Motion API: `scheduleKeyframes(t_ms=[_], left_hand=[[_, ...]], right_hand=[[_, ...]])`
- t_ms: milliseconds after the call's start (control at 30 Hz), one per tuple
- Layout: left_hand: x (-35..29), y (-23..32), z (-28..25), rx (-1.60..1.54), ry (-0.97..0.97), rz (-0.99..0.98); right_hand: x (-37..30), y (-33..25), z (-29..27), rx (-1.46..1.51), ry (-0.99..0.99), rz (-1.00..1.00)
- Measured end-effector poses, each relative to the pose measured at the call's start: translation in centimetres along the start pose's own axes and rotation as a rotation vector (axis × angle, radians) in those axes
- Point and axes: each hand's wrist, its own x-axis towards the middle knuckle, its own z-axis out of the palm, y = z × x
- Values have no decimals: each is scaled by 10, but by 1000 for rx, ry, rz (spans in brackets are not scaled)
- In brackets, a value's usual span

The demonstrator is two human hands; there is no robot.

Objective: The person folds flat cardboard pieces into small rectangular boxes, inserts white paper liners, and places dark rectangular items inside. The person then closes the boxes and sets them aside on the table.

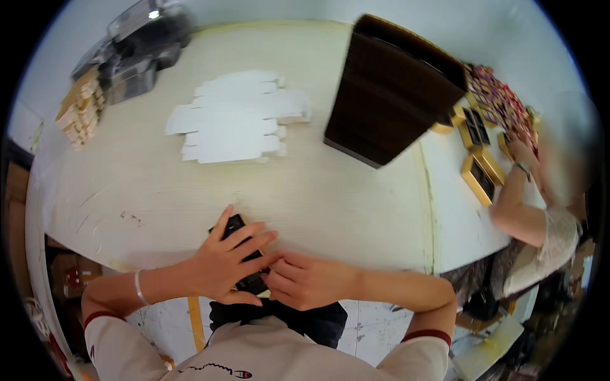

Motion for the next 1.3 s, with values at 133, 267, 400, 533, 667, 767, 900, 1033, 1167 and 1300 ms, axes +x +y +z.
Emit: scheduleKeyframes(t_ms=[133, 267, 400, 533, 667, 767, 900, 1033, 1167, 1300], left_hand=[[-3, 6, -8, -44, -118, -115], [-5, 10, 5, 86, 14, -117], [-6, 9, 7, -369, 231, -200], [1, 23, -11, -568, 735, 16], [-30, 56, -56, -1332, 578, 423], [-43, 77, -85, -1664, 416, 701], [-40, 92, -109, -1691, 341, 880], [-50, 118, -89, -1579, 743, 914], [-31, 54, -84, -1669, 191, 1053], [-5, -8, -79, -692, 528, 106]], right_hand=[[3, -4, -7, -64, -121, 64], [8, -21, -18, -9, -192, 284], [18, -46, -7, 139, -3, 658], [7, -51, -14, 264, 83, 812], [-37, -50, -76, 40, 169, 1133], [-91, -42, -109, -203, 178, 1325], [-198, 0, -132, -169, 231, 1387], [-237, 60, -105, -132, 212, 1411], [-264, 70, -104, -14, 311, 1442], [-251, 71, -101, -48, 282, 1479]])
